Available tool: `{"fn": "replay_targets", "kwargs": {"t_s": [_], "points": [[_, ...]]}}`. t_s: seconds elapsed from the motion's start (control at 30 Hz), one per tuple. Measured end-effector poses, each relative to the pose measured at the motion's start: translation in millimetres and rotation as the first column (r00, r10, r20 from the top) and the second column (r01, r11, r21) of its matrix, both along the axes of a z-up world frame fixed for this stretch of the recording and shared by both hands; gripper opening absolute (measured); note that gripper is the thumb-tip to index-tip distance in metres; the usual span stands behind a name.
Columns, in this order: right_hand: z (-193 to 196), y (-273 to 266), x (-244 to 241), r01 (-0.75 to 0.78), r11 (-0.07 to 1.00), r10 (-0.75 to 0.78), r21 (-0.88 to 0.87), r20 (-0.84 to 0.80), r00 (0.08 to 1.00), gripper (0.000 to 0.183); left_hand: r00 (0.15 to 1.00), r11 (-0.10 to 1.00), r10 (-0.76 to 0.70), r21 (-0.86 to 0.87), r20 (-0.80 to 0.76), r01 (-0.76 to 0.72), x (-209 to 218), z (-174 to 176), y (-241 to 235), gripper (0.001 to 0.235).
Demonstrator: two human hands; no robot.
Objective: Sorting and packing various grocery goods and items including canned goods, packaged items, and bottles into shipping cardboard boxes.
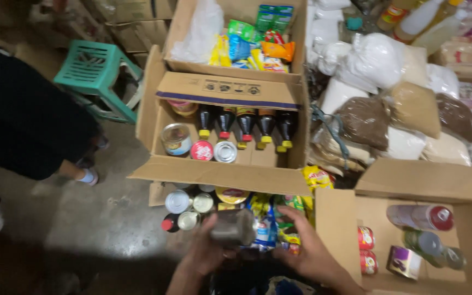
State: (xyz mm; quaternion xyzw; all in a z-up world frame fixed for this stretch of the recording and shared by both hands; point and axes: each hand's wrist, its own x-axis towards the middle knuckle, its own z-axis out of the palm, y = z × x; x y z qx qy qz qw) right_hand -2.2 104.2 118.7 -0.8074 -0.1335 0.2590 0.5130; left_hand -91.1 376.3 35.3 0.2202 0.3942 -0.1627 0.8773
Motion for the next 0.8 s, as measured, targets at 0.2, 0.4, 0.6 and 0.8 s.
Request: {"fn": "replay_targets", "kwargs": {"t_s": [0.2,0.4,0.6,0.8], "points": [[17.6,-37.2,-12.7,-0.168,0.986,0.156,0.013,0.297,0.942,0.095,0.888,0.876,-0.437,-0.154,0.144,0.457,24.7,-23.0,-89.6,0.073],[-28.7,-136.9,-17.7,0.213,0.975,-0.208,0.072,-0.065,0.976,0.084,0.732,0.734,-0.678,0.116,0.069,0.669,60.2,6.5,-184.1,0.072],[-76.7,-258.7,9.3,0.357,0.899,-0.31,0.252,-0.207,0.928,0.077,0.645,0.647,-0.762,0.112,0.054,0.755,87.9,-33.2,-278.2,0.097],[-156.0,-342.1,69.0,0.488,0.867,-0.496,-0.1,-0.083,0.864,0.073,0.621,0.097,-0.783,0.981,-0.028,0.166,87.1,-49.8,-339.5,0.071]]}}
